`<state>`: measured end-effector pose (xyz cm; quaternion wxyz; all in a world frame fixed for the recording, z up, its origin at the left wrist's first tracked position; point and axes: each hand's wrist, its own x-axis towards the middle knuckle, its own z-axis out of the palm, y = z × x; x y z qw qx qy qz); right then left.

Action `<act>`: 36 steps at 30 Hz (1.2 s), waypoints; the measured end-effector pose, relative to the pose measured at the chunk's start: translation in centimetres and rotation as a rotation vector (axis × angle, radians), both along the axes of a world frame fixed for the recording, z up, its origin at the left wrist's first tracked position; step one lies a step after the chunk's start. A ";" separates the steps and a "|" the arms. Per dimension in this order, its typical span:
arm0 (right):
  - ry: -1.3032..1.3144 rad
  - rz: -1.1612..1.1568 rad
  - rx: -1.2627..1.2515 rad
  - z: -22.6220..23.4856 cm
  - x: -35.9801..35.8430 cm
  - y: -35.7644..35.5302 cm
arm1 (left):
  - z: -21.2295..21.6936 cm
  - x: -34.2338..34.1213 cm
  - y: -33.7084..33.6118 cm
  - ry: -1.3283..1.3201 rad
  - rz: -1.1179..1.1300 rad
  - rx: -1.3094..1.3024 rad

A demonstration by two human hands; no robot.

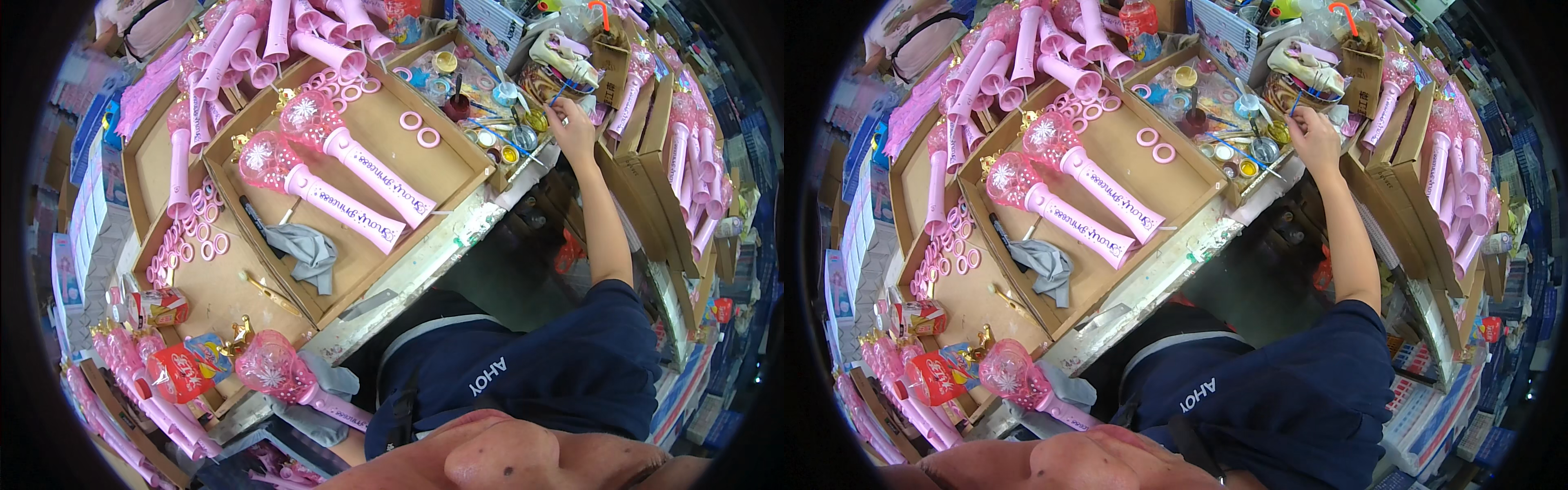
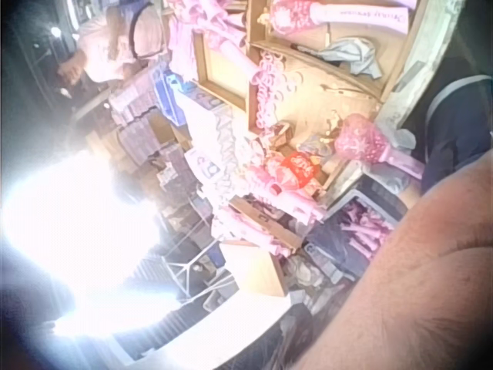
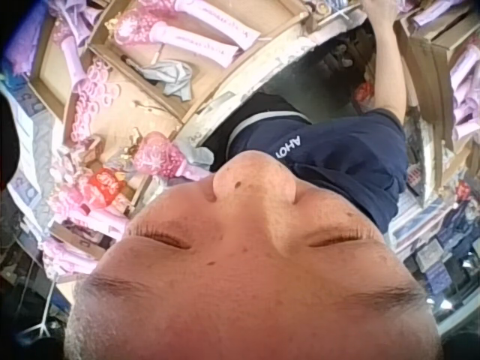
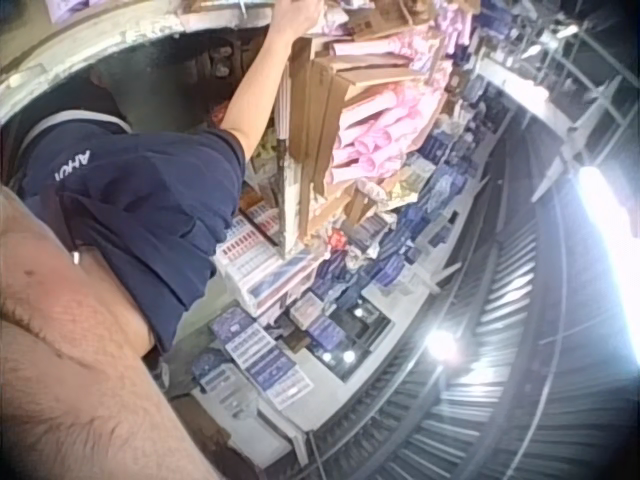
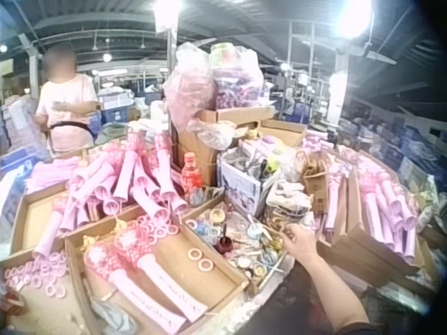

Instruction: The person assembles pink light sticks by wiping them with a cloth, attaching a gold crown to the top, and applying a small amount of adhesive with a brush. They handle each stick one at a time, then place the finished items into a cardboard tray.

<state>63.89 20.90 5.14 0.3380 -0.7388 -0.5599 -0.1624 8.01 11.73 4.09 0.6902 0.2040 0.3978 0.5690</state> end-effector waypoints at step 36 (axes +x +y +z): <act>-0.039 -0.042 0.016 -1.1 0.1 0.7 | 3.4 -0.5 -5.1 -0.117 0.089 0.125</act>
